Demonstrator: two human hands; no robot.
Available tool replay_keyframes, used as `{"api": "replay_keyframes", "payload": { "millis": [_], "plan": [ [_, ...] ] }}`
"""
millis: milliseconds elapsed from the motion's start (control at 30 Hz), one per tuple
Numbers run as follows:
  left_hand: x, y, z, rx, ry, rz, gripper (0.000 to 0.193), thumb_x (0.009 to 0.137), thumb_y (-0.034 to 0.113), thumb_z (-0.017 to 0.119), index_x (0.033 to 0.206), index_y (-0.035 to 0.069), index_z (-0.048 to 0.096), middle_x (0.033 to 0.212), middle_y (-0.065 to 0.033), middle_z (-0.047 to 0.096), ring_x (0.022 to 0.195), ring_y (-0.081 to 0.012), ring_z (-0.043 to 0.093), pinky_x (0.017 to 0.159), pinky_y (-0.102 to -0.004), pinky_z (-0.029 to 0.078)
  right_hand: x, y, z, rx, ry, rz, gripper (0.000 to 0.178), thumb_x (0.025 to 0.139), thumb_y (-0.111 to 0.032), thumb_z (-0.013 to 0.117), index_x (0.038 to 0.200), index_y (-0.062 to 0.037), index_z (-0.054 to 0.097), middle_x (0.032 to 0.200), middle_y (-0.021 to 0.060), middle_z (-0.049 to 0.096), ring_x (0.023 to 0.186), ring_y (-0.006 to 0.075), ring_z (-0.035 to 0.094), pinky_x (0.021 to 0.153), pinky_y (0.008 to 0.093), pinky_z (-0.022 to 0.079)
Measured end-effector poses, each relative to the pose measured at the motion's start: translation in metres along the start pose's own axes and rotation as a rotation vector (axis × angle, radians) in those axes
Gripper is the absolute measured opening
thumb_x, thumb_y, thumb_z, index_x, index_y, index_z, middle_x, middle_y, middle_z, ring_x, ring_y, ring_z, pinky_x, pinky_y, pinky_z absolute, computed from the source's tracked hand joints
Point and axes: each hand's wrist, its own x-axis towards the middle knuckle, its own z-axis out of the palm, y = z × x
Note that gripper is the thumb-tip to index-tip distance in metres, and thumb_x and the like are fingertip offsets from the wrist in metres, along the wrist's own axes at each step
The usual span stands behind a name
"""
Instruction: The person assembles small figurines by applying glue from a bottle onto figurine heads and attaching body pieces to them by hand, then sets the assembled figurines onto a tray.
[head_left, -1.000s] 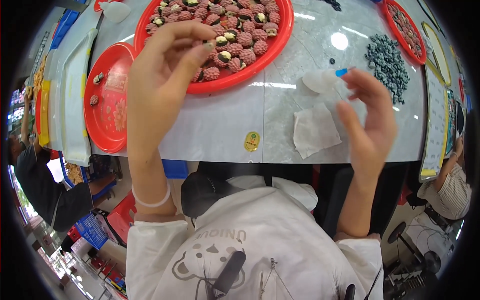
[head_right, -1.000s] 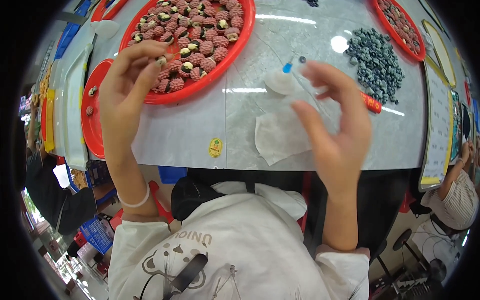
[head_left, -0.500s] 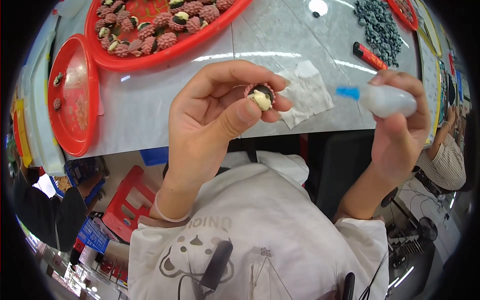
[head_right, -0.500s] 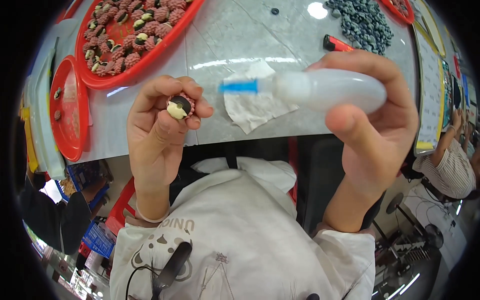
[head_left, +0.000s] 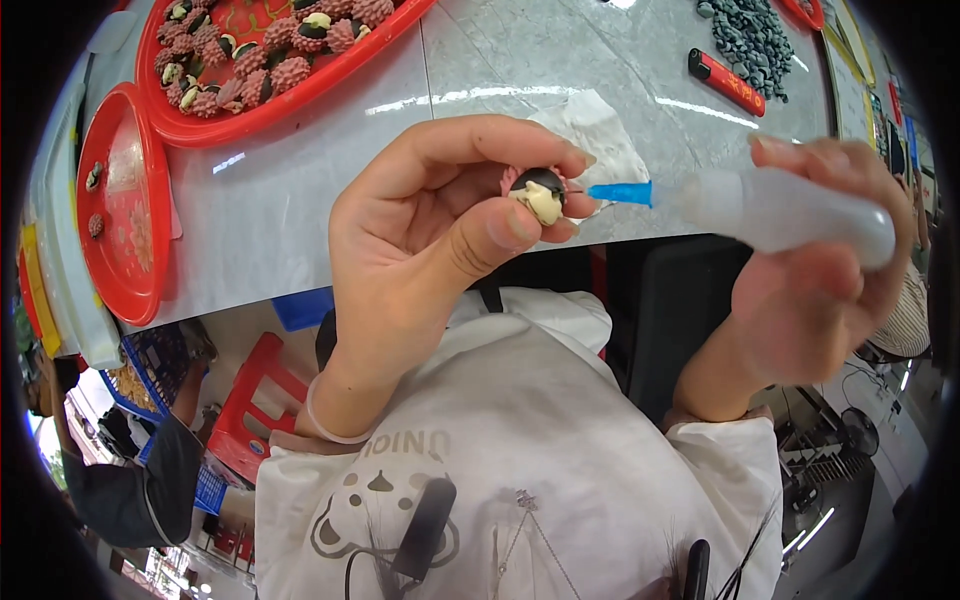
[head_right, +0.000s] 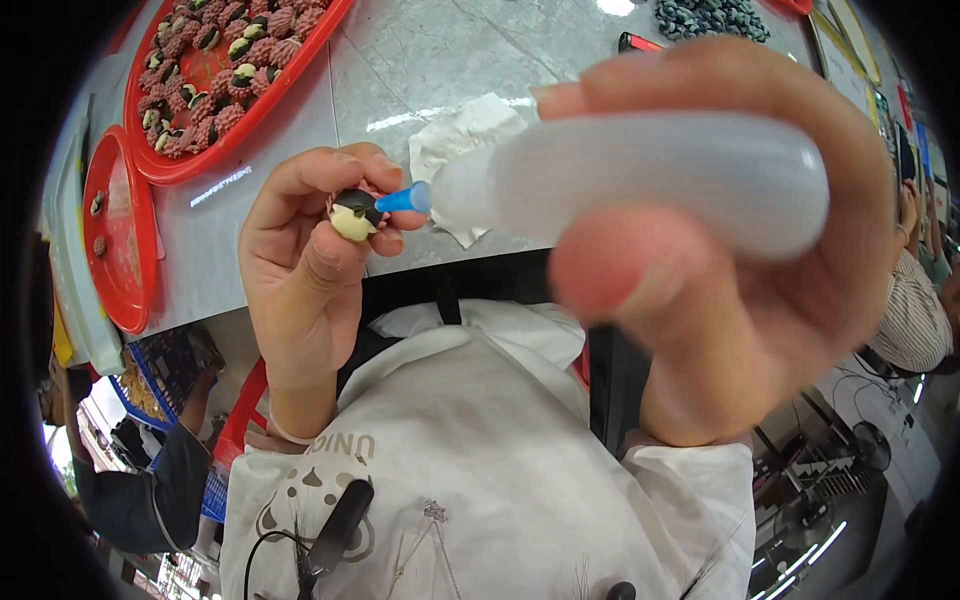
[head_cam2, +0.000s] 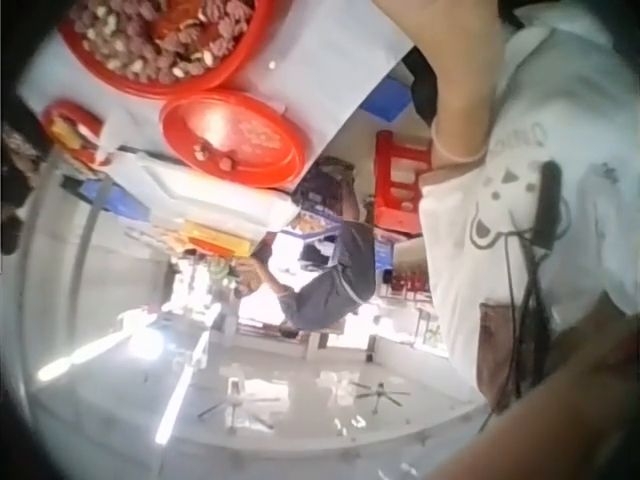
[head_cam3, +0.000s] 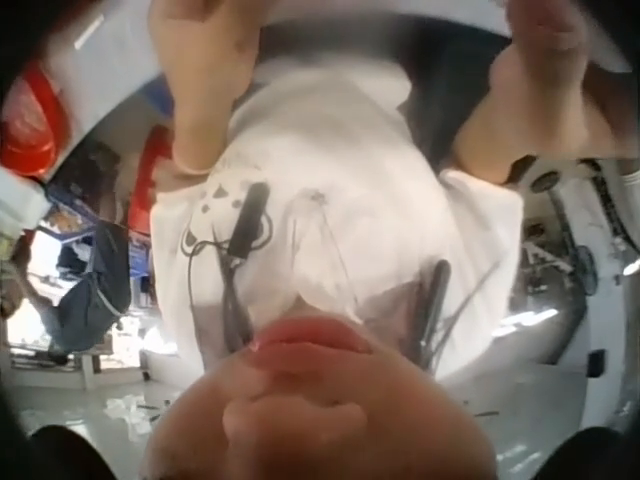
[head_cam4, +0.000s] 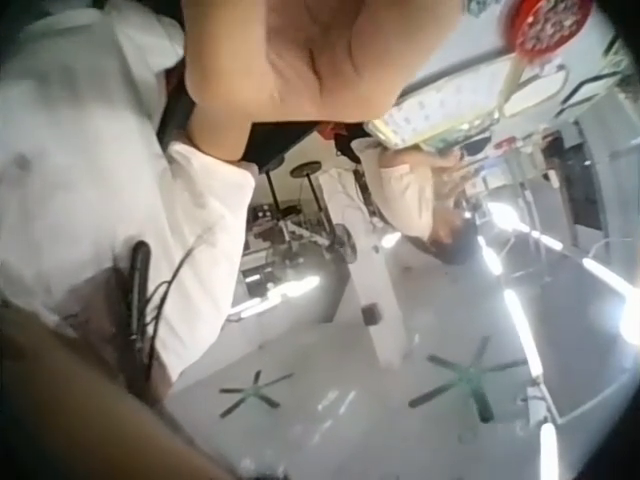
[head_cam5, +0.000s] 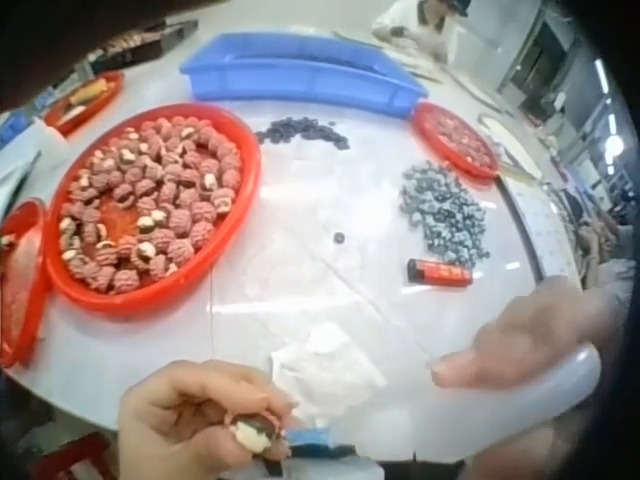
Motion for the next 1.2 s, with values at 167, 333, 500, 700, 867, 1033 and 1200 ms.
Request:
{"api": "replay_keyframes", "payload": {
  "millis": [167,333,500,700,867,1033,1200],
  "plan": [
    [0.001,-0.002,0.000,0.022,0.019,0.010,0.036,0.076,0.024,0.059,0.099,-0.001,0.048,0.096,-0.0148,0.050,0.078,-0.0165,0.053,0.065,-0.0208,0.044,-0.008,-0.023,0.004,-0.278,0.025,-0.237,0.044,0.075,-0.030,0.054,0.097,0.0070,0.046,0.075,0.0237,0.057,0.072,0.0279,0.054,0.064,0.0337,0.043],
    [0.002,-0.001,-0.003,0.011,0.006,0.016,0.037,0.076,0.025,0.059,0.099,-0.001,0.048,0.095,-0.0146,0.050,0.080,-0.0182,0.053,0.065,-0.0209,0.044,0.013,-0.011,-0.001,-0.089,-0.144,-0.454,0.043,0.074,-0.028,0.055,0.098,0.0067,0.046,0.074,0.0242,0.057,0.072,0.0272,0.054,0.063,0.0340,0.044],
    [0.002,0.003,-0.008,-0.002,0.034,0.018,0.037,0.076,0.025,0.059,0.099,-0.001,0.047,0.094,-0.0141,0.050,0.082,-0.0192,0.053,0.065,-0.0207,0.044,0.000,-0.004,0.009,0.147,0.000,-0.268,0.044,0.076,-0.028,0.056,0.102,0.0064,0.045,0.086,0.0236,0.054,0.075,0.0256,0.054,0.063,0.0314,0.046],
    [0.003,0.004,-0.008,-0.010,0.011,0.032,0.036,0.077,0.024,0.058,0.100,-0.001,0.047,0.096,-0.0138,0.049,0.082,-0.0187,0.054,0.066,-0.0215,0.044,-0.006,0.018,0.025,0.273,0.310,0.158,0.030,0.073,-0.005,0.057,0.098,0.0034,0.043,0.093,0.0171,0.051,0.080,0.0255,0.054,0.071,0.0330,0.045],
    [0.000,-0.002,-0.005,-0.035,0.032,0.093,0.028,0.078,0.013,0.057,0.096,-0.005,0.047,0.094,-0.0162,0.052,0.080,-0.0201,0.056,0.068,-0.0265,0.047,0.014,0.043,0.053,-0.090,0.104,0.146,0.036,0.063,0.004,0.062,0.095,-0.0017,0.048,0.086,0.0063,0.056,0.075,0.0125,0.055,0.067,0.0229,0.043],
    [-0.003,0.005,-0.006,0.038,0.118,0.064,0.028,0.078,0.015,0.058,0.097,-0.002,0.047,0.093,-0.0140,0.050,0.077,-0.0174,0.055,0.064,-0.0227,0.045,0.011,0.050,0.019,-0.190,0.185,0.109,0.020,0.067,0.005,0.058,0.086,-0.0001,0.055,0.080,0.0058,0.058,0.073,0.0117,0.056,0.067,0.0204,0.044],
    [0.000,0.002,-0.006,0.067,0.107,0.082,0.029,0.078,0.017,0.058,0.096,-0.002,0.047,0.093,-0.0135,0.050,0.078,-0.0177,0.055,0.065,-0.0223,0.044,-0.001,0.087,-0.049,-0.333,0.411,0.316,0.016,0.070,0.001,0.058,0.086,0.0010,0.058,0.077,0.0041,0.059,0.071,0.0098,0.055,0.066,0.0203,0.043]
  ]
}}
